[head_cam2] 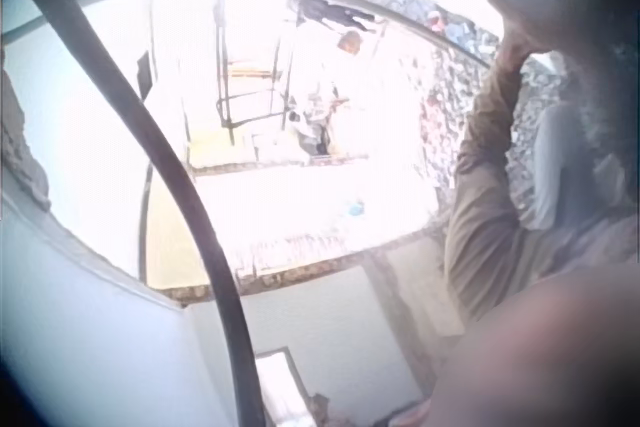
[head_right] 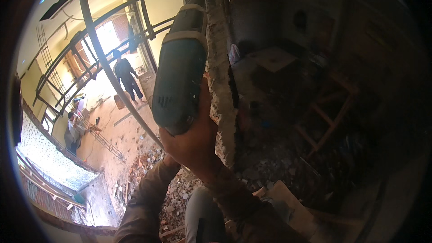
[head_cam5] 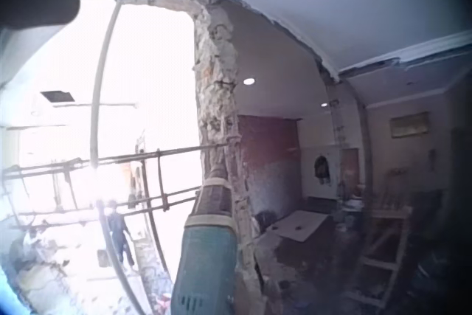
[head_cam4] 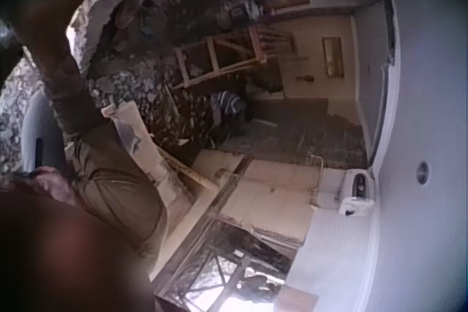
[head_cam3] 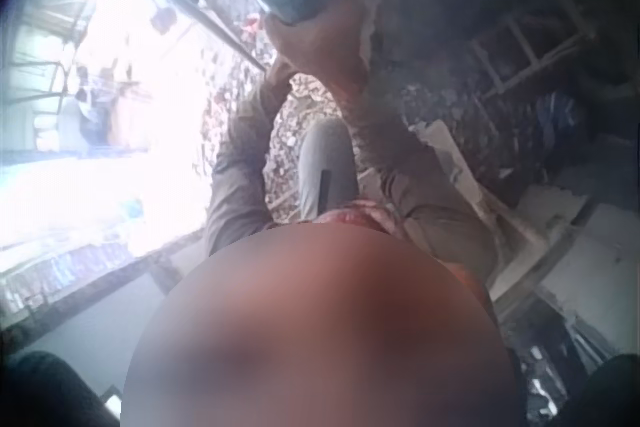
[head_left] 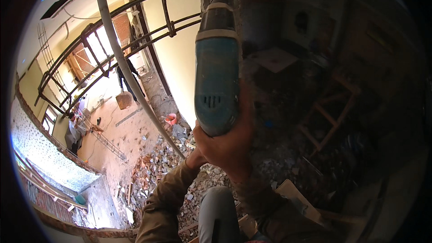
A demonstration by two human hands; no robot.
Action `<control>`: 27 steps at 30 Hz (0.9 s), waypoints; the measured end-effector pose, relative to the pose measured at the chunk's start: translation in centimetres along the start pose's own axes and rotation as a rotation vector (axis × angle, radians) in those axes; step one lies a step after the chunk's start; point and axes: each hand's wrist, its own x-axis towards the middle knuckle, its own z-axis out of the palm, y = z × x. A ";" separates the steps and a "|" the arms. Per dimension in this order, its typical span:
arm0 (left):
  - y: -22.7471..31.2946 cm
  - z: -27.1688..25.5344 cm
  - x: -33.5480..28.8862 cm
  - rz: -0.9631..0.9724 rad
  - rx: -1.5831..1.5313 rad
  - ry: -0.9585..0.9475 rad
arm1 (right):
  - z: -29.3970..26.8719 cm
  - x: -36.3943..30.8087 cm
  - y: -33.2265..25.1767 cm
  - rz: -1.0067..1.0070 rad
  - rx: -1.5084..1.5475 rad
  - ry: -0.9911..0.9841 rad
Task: The person uses a corded rotary hammer drill to bore into a concrete wall. They hold the tool with both hands, apply pressure, and drill multiple holes while standing on a wooden platform in a demolition site.
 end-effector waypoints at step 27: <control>-1.1 0.2 0.5 -0.129 -0.341 0.187 | 0.7 -0.9 -1.0 0.150 0.004 -0.173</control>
